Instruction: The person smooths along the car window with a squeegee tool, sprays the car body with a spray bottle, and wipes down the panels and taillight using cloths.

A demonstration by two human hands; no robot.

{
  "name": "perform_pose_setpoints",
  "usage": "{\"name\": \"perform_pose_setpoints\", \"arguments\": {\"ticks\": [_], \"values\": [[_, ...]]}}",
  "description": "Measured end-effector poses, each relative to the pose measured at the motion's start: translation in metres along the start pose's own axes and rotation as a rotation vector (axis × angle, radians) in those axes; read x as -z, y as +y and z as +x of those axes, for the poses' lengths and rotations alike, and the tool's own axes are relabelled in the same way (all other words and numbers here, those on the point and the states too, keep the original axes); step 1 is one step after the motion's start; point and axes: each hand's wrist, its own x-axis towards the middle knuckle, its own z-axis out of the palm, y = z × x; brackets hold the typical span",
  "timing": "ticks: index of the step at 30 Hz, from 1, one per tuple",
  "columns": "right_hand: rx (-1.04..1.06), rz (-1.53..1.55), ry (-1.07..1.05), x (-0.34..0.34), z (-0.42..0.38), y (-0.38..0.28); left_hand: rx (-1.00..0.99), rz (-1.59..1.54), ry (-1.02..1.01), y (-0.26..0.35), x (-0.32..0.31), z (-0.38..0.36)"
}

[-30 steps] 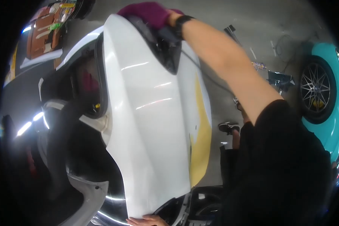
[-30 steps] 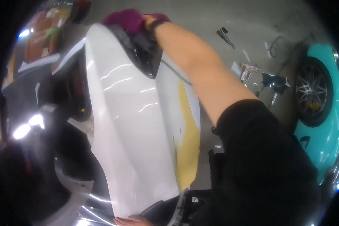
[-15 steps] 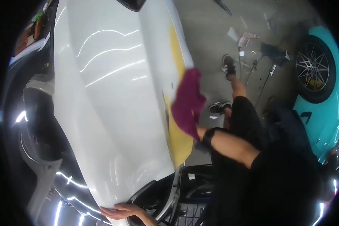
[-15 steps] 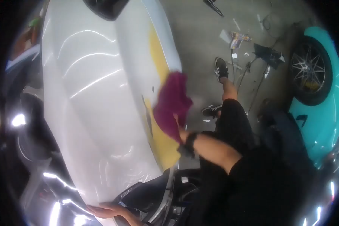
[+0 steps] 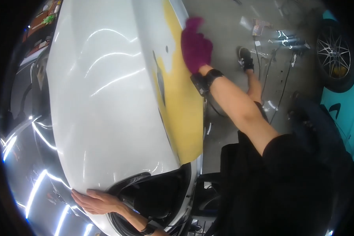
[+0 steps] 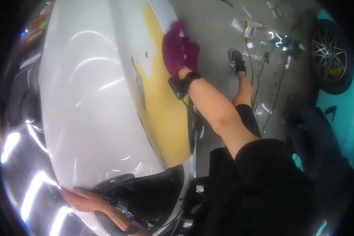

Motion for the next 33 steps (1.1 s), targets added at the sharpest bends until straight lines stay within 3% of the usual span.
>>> {"name": "perform_pose_setpoints", "arguments": {"ticks": [3,5,7,8,9,11,13,14,18,22,26,28,33], "values": [[0.087,-0.874,0.46,-0.008,-0.015,-0.027,0.0,-0.036,0.028,-0.002,-0.002,0.001],[0.137,-0.846,0.253,0.039,-0.088,-0.082,-0.028,-0.013,0.026,-0.003,-0.002,0.001],[0.14,-0.149,-0.226,0.076,-0.187,-0.131,-0.047,-0.024,0.069,-0.01,-0.009,0.002],[0.116,0.074,-0.311,0.054,-0.257,-0.131,-0.066,-0.039,0.063,-0.015,-0.012,0.001],[0.361,-0.442,-0.45,0.05,-0.326,-0.129,-0.046,-0.034,0.047,-0.01,-0.009,0.001],[0.218,0.222,-0.592,0.017,-0.439,-0.096,-0.025,-0.036,0.052,-0.003,0.002,0.001],[-0.026,0.746,-0.897,0.033,-0.433,-0.094,-0.058,-0.029,0.018,0.0,0.005,0.001],[-0.041,0.795,-0.879,0.038,-0.422,-0.093,-0.049,-0.024,0.023,0.0,0.01,-0.002],[0.177,0.627,-0.401,0.08,-0.279,-0.119,-0.021,-0.044,0.017,0.006,0.016,-0.007],[0.322,0.355,0.031,0.091,-0.08,-0.145,0.013,-0.078,0.026,0.011,0.016,-0.006],[0.327,0.209,0.089,0.08,0.094,-0.139,0.076,-0.114,-0.041,0.014,0.02,-0.001],[0.345,0.158,0.069,0.078,0.106,-0.137,0.112,-0.1,-0.108,0.016,0.023,-0.001],[0.646,0.089,0.048,0.099,-0.033,-0.179,0.152,-0.168,-0.203,0.021,0.032,-0.004]]}}
